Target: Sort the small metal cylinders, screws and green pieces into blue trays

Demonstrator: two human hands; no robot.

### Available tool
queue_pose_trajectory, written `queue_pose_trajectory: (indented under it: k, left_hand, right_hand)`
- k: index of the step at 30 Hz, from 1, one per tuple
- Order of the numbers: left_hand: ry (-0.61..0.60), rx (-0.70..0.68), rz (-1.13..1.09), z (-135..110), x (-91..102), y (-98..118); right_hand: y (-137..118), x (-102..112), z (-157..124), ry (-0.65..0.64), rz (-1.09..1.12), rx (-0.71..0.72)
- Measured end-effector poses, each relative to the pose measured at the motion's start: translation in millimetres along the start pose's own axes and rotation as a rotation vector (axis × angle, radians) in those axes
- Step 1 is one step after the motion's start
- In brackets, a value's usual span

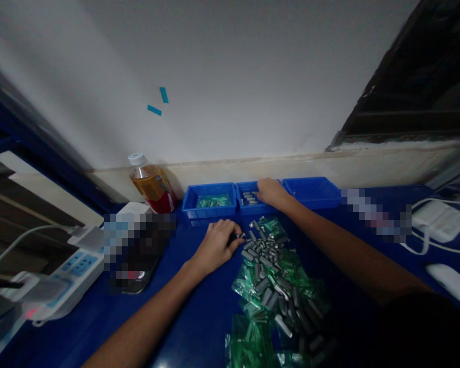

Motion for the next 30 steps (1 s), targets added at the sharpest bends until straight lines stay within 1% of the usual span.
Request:
queue_pose_trajectory:
  k: [4,7,9,11,12,13,15,17,19,21,22,25,27,30]
  left_hand:
    - [0.05,-0.033,-0.114,-1.9,-0.5,-2.7]
    - [0.118,-0.055,-0.248,-4.2,1.9,-3.8]
    - [0.161,-0.051,-0.356,-4.2,2.6,-4.5]
    - [0.215,-0.034,-0.51,-2.6,1.9,-4.0]
    - [0.236,-0.025,-0.608,-1.2,0.9,-2.5]
    - [0.244,-0.019,-0.715,0.4,-0.5,0.0]
    - [0.195,-0.011,-0.915,3.8,-3.5,8.6]
    - [0.115,-0.012,-1.015,6.0,-5.3,20.0]
    - [0.1,-0.012,-1.012,6.5,-5.2,29.7]
    - [0.139,0.027,-1.03,5.9,-6.1,34.4]
    - [0.16,0.068,-1.076,5.5,-7.8,34.9]
    - [0.208,0.199,-1.29,4.4,-15.5,32.9]
    - [0.261,0.224,-1.371,3.9,-18.5,31.2]
    - [0.323,0.212,-1.339,3.4,-17.6,28.0]
  right_hand:
    - [-2.8,10.2,-11.5,0.133,-0.011,0.001]
    - [-3.5,13.9,-34.4,0.214,0.007,0.057]
    - [-5.9,7.4,-59.3,0.322,0.069,0.181]
    - [-10.0,-7.2,-89.5,0.505,0.211,0.408]
    - [-12.3,-17.4,-104.0,0.559,0.259,0.516]
    - [-14.7,-28.6,-116.6,0.568,0.278,0.608]
    - [-18.0,-47.9,-134.9,0.586,0.285,0.686]
    - [-18.6,-58.6,-143.8,0.623,0.309,0.677]
    - [-17.1,-60.5,-146.0,0.67,0.347,0.638]
    - [-15.7,-57.4,-145.4,0.683,0.355,0.618]
    - [-15.5,-55.2,-144.9,0.675,0.349,0.615]
    - [-18.6,-49.6,-143.6,0.618,0.299,0.611]
    - [-23.2,-47.2,-142.5,0.579,0.252,0.608]
    - [-30.1,-44.3,-139.9,0.562,0.188,0.613]
Point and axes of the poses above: each hand's wrist, its own z-axis towards the middle knuckle, its own x-axis out of the back of the hand, y = z × x, the point moved 2 cm from there along z, towards the middle knuckle, and after that the axes turned 10 degrees about -y, right-handed, at the moved point
